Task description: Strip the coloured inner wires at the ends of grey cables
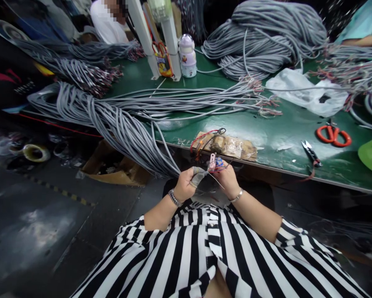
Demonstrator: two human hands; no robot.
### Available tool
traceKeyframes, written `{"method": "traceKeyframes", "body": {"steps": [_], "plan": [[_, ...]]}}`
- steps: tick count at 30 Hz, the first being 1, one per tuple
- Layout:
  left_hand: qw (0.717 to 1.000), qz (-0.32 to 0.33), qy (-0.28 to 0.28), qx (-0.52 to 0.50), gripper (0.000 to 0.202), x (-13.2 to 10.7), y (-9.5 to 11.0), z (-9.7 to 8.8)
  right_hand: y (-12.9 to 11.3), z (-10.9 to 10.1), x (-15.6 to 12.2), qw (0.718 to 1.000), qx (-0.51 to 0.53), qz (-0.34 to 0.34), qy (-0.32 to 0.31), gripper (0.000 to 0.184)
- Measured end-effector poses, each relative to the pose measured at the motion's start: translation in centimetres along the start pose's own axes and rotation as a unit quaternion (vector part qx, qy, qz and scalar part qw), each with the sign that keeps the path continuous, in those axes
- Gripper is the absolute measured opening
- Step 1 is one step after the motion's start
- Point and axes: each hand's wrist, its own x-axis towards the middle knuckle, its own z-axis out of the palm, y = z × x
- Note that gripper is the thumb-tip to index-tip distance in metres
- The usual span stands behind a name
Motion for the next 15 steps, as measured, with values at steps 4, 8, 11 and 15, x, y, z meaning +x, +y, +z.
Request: {"method": "traceKeyframes", "body": {"steps": [4,8,11,15], "plan": [[1.0,0.019,-0.015,0.013,0.03,0.1,0.2,-0.2,0.1,-0.5,0.3,0.998,0.01,0.053,-0.036,0.058],[0.988,0.099,-0.095,0.067,0.025,-0.2,0.3,-1.2,-1.6,-2.4,0.2,0.975,-0.084,0.123,-0.166,0.071],[0.974,0.136,-0.146,0.106,0.026,-0.6,0.2,-1.9,-3.6,-3.6,-0.3,0.922,-0.185,0.12,-0.318,0.071],[0.963,0.117,-0.227,0.088,0.029,-0.5,0.1,-2.7,-4.8,-3.6,-0.9,0.863,-0.23,0.18,-0.413,0.05]]}}
